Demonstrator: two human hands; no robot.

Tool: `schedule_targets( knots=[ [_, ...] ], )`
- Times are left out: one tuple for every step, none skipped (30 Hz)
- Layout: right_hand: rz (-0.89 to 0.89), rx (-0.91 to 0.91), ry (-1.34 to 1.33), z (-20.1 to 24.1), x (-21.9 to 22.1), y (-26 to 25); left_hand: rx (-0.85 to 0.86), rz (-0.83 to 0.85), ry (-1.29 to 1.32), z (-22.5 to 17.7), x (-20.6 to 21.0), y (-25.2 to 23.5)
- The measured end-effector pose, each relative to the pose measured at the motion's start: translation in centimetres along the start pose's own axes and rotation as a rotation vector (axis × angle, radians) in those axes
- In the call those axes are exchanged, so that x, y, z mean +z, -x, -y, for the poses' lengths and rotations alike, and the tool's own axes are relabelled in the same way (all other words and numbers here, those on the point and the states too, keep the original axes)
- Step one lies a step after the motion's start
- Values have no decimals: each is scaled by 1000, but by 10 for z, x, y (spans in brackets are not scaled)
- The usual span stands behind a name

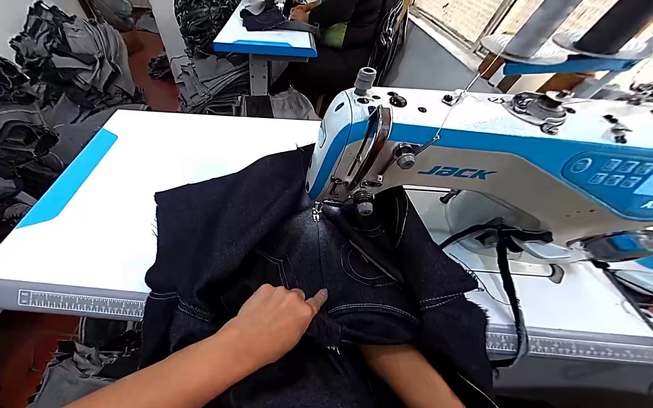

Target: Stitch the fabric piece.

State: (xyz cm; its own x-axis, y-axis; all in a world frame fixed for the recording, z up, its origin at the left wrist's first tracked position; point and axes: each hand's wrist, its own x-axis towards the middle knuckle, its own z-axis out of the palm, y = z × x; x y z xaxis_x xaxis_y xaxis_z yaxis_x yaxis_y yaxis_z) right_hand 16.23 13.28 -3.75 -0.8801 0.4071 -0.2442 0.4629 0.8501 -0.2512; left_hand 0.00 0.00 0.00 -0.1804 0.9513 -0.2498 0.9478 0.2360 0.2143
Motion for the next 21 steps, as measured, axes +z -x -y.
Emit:
schedule_targets(
  knots=[
    [-179, -161, 60, 6, -1, 18, -16, 13, 23, 0, 0, 0],
    [-326, -309, 59, 8, -4, 29, -27, 14, 41, 0, 0, 0],
    [-414, -431, 12, 7, -11, 38, -30, 3, 51, 0, 2, 0],
    [-486, -503, -5, 5, -18, 42, -21, -31, 53, 1, 6, 1],
    [-560, -532, 14, 1, -25, 40, -4, -79, 51, 2, 11, 1],
    [-611, -540, 45, -4, -29, 32, 12, -118, 50, 3, 14, 1],
    [-648, -543, 83, -10, -28, 18, 19, -137, 56, 4, 16, 1],
    [-674, -556, 101, -16, -24, 3, 22, -141, 64, 4, 15, 1],
    [-674, -573, 90, -19, -21, -12, 19, -132, 76, 4, 14, 1],
    [-667, -574, 83, -20, -20, -22, 13, -111, 90, 5, 11, 1],
    [-652, -564, 76, -20, -20, -29, 15, -116, 94, 6, 11, 2],
    [-628, -555, 74, -21, -20, -32, 18, -134, 92, 7, 13, 3],
    [-607, -559, 75, -22, -20, -33, 14, -139, 81, 8, 14, 4],
    [-606, -576, 98, -25, -18, -33, 4, -145, 56, 7, 14, 6],
    [-613, -596, 134, -29, -16, -33, -8, -157, 16, 4, 15, 7],
    [-614, -613, 157, -33, -16, -31, -14, -190, -35, 1, 17, 9],
    [-608, -626, 168, -36, -16, -30, -11, -240, -93, -3, 20, 10],
    [-602, -633, 171, -38, -17, -29, 1, -295, -155, -5, 23, 10],
    [-600, -635, 173, -39, -17, -28, 7, -316, -198, -7, 24, 10],
    [-604, -636, 176, -39, -17, -28, 10, -309, -217, -8, 22, 9],
    [-614, -635, 181, -39, -17, -28, 12, -281, -217, -9, 20, 9]
  ],
)
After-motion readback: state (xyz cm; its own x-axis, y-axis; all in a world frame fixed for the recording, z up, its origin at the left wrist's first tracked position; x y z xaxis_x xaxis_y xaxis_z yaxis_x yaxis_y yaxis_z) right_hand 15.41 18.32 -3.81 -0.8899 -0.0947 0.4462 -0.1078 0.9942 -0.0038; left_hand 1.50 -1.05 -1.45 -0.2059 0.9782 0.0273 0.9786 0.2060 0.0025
